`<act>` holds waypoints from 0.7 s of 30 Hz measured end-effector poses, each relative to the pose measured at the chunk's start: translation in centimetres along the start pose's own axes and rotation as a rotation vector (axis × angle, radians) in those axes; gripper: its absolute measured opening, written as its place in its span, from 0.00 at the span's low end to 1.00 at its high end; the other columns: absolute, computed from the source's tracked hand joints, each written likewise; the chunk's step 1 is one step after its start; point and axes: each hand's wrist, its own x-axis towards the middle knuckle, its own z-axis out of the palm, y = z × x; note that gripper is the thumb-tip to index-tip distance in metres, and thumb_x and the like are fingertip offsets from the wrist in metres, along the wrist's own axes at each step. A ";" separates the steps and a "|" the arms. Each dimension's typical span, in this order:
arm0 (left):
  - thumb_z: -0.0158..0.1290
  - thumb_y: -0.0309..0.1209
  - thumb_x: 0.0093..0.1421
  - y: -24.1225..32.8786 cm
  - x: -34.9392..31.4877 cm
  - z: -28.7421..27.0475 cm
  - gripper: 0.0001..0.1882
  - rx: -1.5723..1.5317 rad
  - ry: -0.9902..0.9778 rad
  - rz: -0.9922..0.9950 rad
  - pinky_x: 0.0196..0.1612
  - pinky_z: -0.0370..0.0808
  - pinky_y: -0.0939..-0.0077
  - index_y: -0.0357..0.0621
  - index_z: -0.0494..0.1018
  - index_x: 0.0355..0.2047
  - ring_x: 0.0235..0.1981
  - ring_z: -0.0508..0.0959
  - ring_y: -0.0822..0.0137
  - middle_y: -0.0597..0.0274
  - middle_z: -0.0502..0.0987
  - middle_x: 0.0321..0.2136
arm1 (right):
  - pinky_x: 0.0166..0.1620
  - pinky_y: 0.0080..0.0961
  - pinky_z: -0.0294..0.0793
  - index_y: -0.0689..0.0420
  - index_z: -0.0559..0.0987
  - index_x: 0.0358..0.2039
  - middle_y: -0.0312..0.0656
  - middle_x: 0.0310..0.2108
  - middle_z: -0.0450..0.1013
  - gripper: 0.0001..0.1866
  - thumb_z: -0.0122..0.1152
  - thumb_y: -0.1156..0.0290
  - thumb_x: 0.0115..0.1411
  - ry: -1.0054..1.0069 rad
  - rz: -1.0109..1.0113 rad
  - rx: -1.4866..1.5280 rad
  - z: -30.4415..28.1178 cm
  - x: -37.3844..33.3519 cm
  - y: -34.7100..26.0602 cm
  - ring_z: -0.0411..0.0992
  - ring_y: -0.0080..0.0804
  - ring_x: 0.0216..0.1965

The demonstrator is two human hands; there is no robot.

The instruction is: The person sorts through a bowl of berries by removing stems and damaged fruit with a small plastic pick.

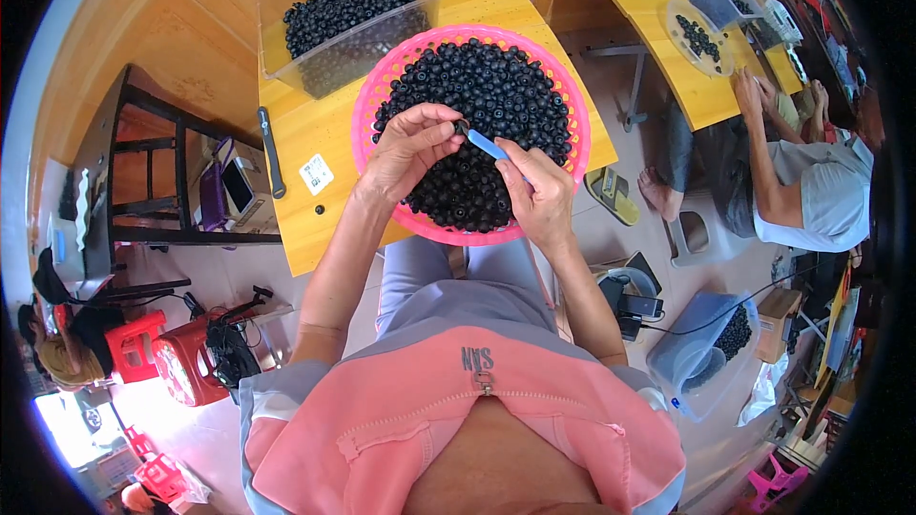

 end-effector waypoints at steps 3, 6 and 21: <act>0.54 0.22 0.56 -0.1 0.1 -0.3 0.08 -0.064 -0.014 -0.063 0.40 0.75 0.78 0.40 0.74 0.38 0.33 0.77 0.72 0.62 0.77 0.32 | 0.20 0.28 0.63 0.61 0.78 0.40 0.42 0.18 0.67 0.11 0.60 0.75 0.55 0.000 -0.006 -0.003 -0.1 0.0 -0.2 0.66 0.31 0.16; 0.54 0.22 0.56 -0.3 0.2 -0.3 0.08 -0.100 -0.024 -0.090 0.39 0.76 0.78 0.41 0.74 0.37 0.33 0.77 0.72 0.62 0.77 0.32 | 0.20 0.28 0.64 0.61 0.78 0.40 0.42 0.18 0.68 0.12 0.60 0.75 0.55 -0.008 -0.002 -0.011 -0.1 0.0 -0.2 0.66 0.31 0.16; 0.54 0.23 0.57 0.0 0.1 -0.2 0.08 -0.142 -0.014 -0.144 0.38 0.77 0.79 0.39 0.73 0.37 0.31 0.77 0.72 0.62 0.76 0.31 | 0.22 0.28 0.66 0.60 0.78 0.41 0.42 0.20 0.68 0.13 0.60 0.74 0.55 -0.047 0.005 -0.022 -0.1 -0.1 -0.1 0.68 0.32 0.18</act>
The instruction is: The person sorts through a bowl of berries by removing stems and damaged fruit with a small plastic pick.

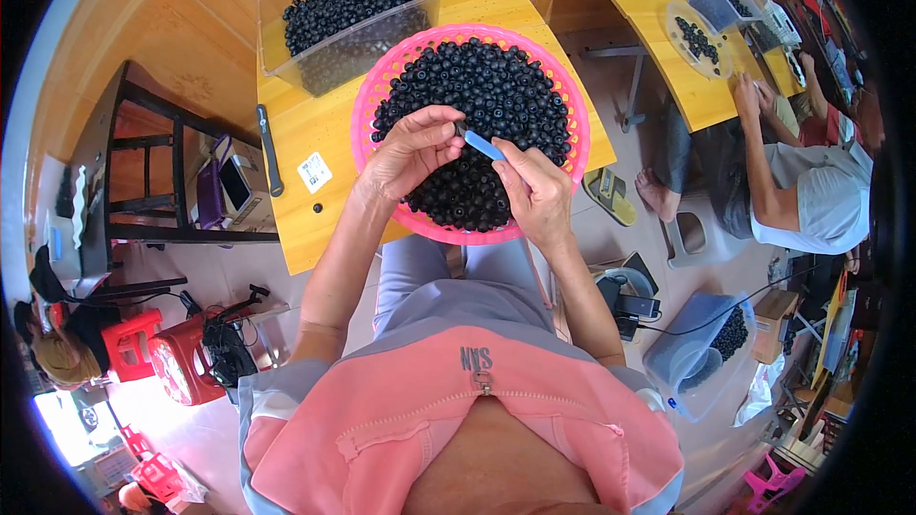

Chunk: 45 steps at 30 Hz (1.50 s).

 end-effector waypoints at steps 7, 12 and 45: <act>0.55 0.23 0.55 0.1 0.0 -0.3 0.07 -0.014 -0.003 -0.018 0.37 0.76 0.78 0.38 0.73 0.36 0.30 0.77 0.72 0.62 0.76 0.29 | 0.22 0.28 0.66 0.59 0.77 0.42 0.42 0.19 0.68 0.14 0.61 0.75 0.54 0.010 -0.014 0.035 0.2 0.0 0.2 0.68 0.33 0.18; 0.55 0.23 0.55 0.6 -0.2 -0.4 0.05 -0.024 -0.072 -0.041 0.36 0.76 0.79 0.38 0.73 0.33 0.29 0.77 0.71 0.61 0.76 0.29 | 0.22 0.29 0.65 0.59 0.77 0.43 0.42 0.19 0.67 0.15 0.61 0.76 0.53 0.032 -0.064 0.039 0.3 0.1 0.2 0.67 0.33 0.18; 0.54 0.20 0.55 1.0 -3.1 0.0 0.05 -0.022 -0.023 0.161 0.37 0.76 0.78 0.40 0.73 0.33 0.31 0.76 0.70 0.58 0.76 0.32 | 0.19 0.26 0.61 0.61 0.78 0.41 0.41 0.17 0.66 0.12 0.60 0.77 0.54 -0.016 0.028 0.074 0.0 0.7 -1.1 0.63 0.28 0.15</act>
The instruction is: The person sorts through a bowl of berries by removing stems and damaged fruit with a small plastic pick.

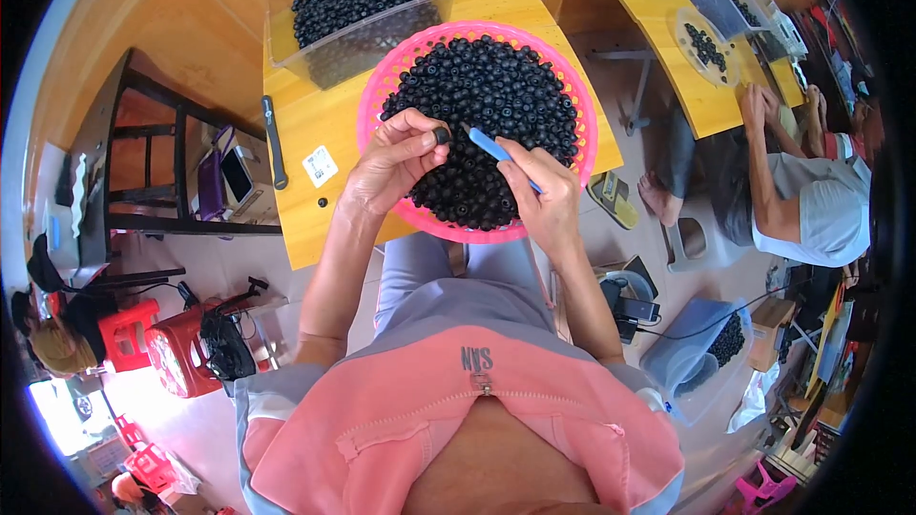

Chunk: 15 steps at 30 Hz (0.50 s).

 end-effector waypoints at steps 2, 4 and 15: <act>0.54 0.20 0.55 -0.1 0.1 0.0 0.05 0.044 0.006 0.020 0.37 0.76 0.78 0.40 0.73 0.33 0.32 0.77 0.70 0.58 0.76 0.32 | 0.19 0.25 0.61 0.61 0.78 0.41 0.41 0.17 0.66 0.13 0.61 0.78 0.53 0.000 -0.057 0.060 0.2 0.0 -0.6 0.63 0.27 0.15; 0.54 0.20 0.55 -0.1 0.0 0.4 0.05 0.055 0.017 0.023 0.37 0.76 0.78 0.40 0.73 0.33 0.32 0.77 0.70 0.58 0.76 0.32 | 0.19 0.25 0.61 0.61 0.78 0.41 0.41 0.17 0.66 0.13 0.61 0.78 0.53 -0.011 -0.066 0.047 0.3 -0.1 -0.8 0.63 0.27 0.15; 0.55 0.20 0.54 -0.1 -0.4 0.1 0.04 0.061 0.050 0.015 0.36 0.75 0.78 0.40 0.73 0.31 0.30 0.76 0.71 0.58 0.76 0.31 | 0.21 0.24 0.60 0.61 0.78 0.42 0.40 0.16 0.64 0.13 0.60 0.77 0.54 -0.030 -0.068 0.004 0.9 -0.2 -1.0 0.63 0.27 0.17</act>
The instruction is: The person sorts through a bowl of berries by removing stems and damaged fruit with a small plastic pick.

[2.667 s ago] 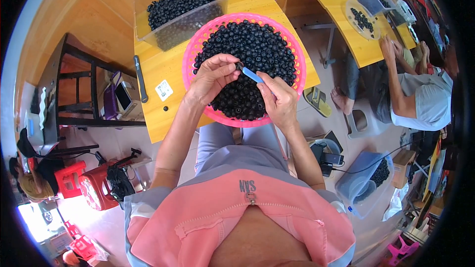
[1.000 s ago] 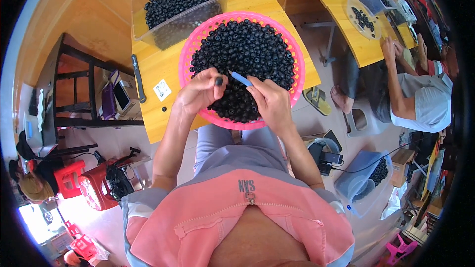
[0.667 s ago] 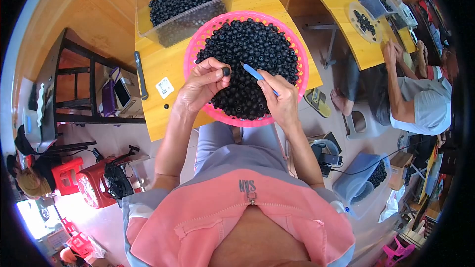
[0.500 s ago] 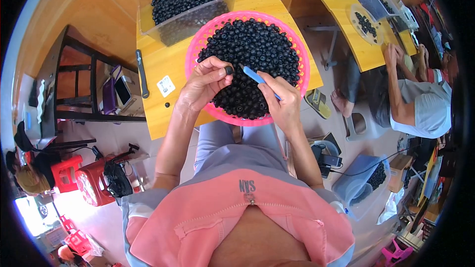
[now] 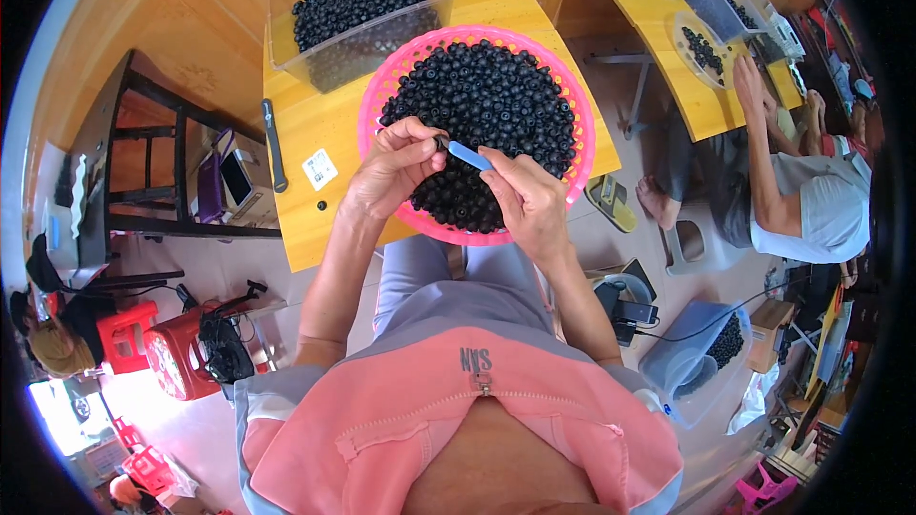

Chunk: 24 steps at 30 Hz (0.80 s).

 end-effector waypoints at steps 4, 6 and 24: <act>0.57 0.23 0.53 1.1 -1.2 0.8 0.05 -0.156 -0.221 -0.068 0.33 0.73 0.80 0.41 0.73 0.31 0.28 0.74 0.70 0.55 0.74 0.30 | 0.23 0.28 0.63 0.62 0.78 0.39 0.45 0.18 0.68 0.10 0.58 0.75 0.55 -0.034 0.133 -0.160 0.1 0.4 2.6 0.67 0.33 0.19; 0.58 0.26 0.52 2.0 -1.7 1.5 0.07 -0.147 -0.323 -0.048 0.31 0.71 0.79 0.42 0.73 0.32 0.26 0.73 0.69 0.55 0.72 0.30 | 0.23 0.30 0.65 0.61 0.79 0.38 0.45 0.18 0.68 0.10 0.59 0.74 0.55 0.010 0.100 -0.125 -0.5 1.4 2.2 0.68 0.37 0.18; 0.57 0.20 0.52 22.1 15.4 -10.3 0.16 0.738 0.608 0.733 0.35 0.77 0.82 0.33 0.72 0.42 0.33 0.79 0.70 0.54 0.78 0.33 | 0.22 0.12 0.61 0.62 0.77 0.45 0.31 0.18 0.68 0.14 0.53 0.71 0.62 0.372 0.436 0.238 -3.4 -1.0 4.4 0.62 0.13 0.19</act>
